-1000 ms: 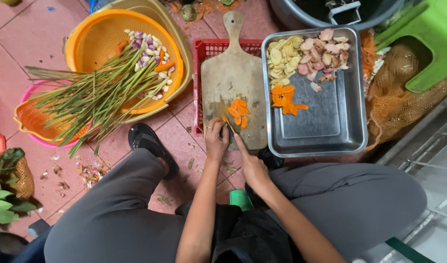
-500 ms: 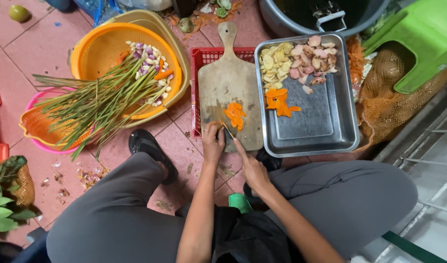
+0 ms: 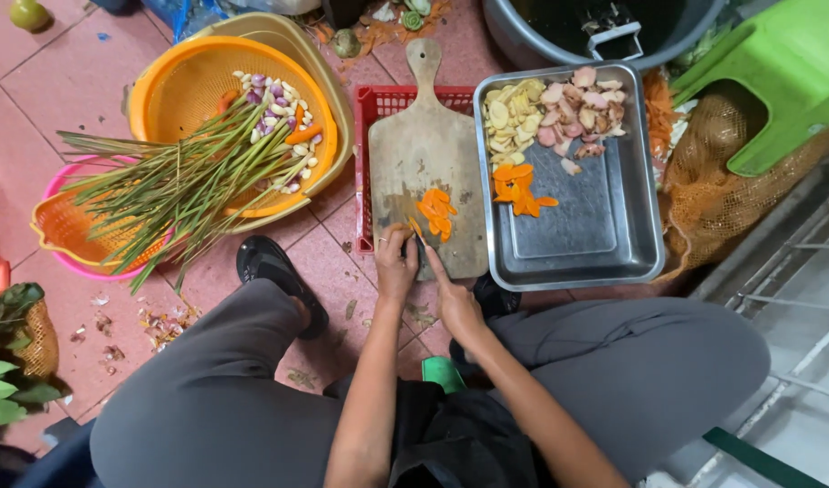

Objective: Slicing carrots on a wooden cutting board.

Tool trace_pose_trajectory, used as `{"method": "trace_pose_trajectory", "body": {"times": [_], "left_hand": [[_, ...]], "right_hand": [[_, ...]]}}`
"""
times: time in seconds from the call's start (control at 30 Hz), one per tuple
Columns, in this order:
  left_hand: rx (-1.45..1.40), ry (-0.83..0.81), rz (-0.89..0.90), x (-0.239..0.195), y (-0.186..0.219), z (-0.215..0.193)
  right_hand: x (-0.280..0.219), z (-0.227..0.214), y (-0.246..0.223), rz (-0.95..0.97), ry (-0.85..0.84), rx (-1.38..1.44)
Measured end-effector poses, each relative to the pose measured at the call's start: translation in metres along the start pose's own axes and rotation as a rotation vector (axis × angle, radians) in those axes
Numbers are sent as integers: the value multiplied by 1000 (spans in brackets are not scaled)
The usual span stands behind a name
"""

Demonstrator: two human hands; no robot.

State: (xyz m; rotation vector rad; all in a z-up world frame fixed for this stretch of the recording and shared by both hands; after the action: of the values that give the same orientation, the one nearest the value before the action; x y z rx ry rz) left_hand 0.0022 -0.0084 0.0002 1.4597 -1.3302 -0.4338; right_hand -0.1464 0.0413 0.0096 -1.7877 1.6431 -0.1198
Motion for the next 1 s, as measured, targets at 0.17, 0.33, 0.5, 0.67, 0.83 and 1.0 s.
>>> {"method": "trace_pose_trajectory", "body": {"times": [0.17, 0.33, 0.5, 0.67, 0.83, 1.0], "left_hand": [[38, -7, 21, 4, 6, -1], [25, -13, 17, 5, 0, 0], [23, -31, -21, 1, -6, 2], [34, -39, -11, 2, -6, 1], [37, -48, 0, 0, -5, 0], [22, -39, 28, 2, -9, 4]], "right_hand": [[1, -26, 8, -96, 65, 107], [-13, -20, 9, -43, 111, -11], [-31, -20, 0, 18, 9, -3], [-31, -25, -4, 40, -38, -73], [-17, -13, 7, 9, -44, -59], [14, -32, 23, -367, 46, 359]]}}
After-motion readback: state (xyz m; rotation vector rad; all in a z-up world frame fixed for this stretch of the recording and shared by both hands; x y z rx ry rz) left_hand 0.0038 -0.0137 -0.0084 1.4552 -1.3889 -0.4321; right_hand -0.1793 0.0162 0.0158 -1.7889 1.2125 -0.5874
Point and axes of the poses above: each hand's wrist, its own x-axis towards the middle knuckle, its own z-axis out of the palm, y = z × x, the point moved 1 cm from there along x, towards the middle knuckle, and after that the axes turned 1 degree about y, right-handed, at the moved point
